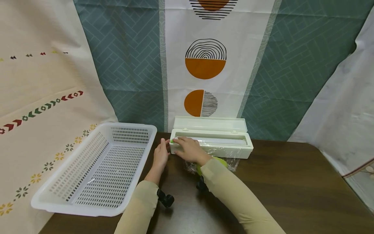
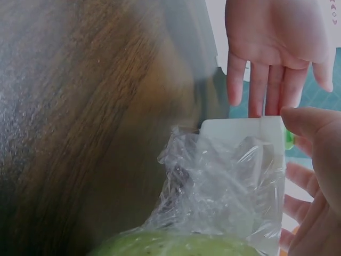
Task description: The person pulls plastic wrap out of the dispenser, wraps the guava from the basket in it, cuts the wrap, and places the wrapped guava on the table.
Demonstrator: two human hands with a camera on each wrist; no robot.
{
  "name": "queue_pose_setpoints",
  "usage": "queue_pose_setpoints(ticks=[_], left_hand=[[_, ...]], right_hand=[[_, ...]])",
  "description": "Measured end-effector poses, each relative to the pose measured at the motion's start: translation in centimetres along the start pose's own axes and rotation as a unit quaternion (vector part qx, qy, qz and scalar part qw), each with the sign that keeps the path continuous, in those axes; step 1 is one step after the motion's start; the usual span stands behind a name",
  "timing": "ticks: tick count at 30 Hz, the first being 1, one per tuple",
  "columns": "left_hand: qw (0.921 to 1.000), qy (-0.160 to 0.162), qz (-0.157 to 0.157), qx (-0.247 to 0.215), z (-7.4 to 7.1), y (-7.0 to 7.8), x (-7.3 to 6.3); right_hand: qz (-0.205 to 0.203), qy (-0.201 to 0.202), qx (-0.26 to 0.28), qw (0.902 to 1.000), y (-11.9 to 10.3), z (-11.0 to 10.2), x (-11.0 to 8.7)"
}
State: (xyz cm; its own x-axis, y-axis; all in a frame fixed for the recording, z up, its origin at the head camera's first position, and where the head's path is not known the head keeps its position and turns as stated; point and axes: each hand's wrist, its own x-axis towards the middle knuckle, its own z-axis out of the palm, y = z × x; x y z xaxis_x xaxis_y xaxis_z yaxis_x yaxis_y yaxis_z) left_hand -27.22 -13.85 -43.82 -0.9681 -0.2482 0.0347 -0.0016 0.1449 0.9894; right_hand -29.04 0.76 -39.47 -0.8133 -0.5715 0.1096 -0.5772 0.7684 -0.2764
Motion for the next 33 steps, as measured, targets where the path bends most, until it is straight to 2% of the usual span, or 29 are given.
queue_pose_setpoints(ticks=[6,13,20,26,29,33], left_hand=[[0.9996,0.017,0.009,0.022,0.2,-0.1,0.1],[0.9985,0.020,0.035,0.038,0.3,0.0,0.1],[0.9925,0.062,0.061,0.087,1.0,0.1,0.5],[0.9855,0.091,0.078,0.120,1.6,0.0,0.8],[0.9851,0.092,0.077,0.124,1.7,0.0,0.9],[0.9864,0.081,0.077,0.120,1.5,0.2,0.9]], right_hand=[[0.003,0.013,-0.013,0.9998,0.2,-0.4,-0.2],[0.005,0.011,-0.026,0.9996,0.3,-0.8,-0.5],[0.000,0.009,-0.039,0.9992,0.8,-1.0,-0.5],[-0.006,0.002,-0.030,0.9995,1.0,-1.2,-0.4],[-0.004,-0.001,-0.022,0.9997,1.1,-1.3,-0.2],[0.003,-0.002,0.026,0.9997,1.4,-1.5,0.3]])
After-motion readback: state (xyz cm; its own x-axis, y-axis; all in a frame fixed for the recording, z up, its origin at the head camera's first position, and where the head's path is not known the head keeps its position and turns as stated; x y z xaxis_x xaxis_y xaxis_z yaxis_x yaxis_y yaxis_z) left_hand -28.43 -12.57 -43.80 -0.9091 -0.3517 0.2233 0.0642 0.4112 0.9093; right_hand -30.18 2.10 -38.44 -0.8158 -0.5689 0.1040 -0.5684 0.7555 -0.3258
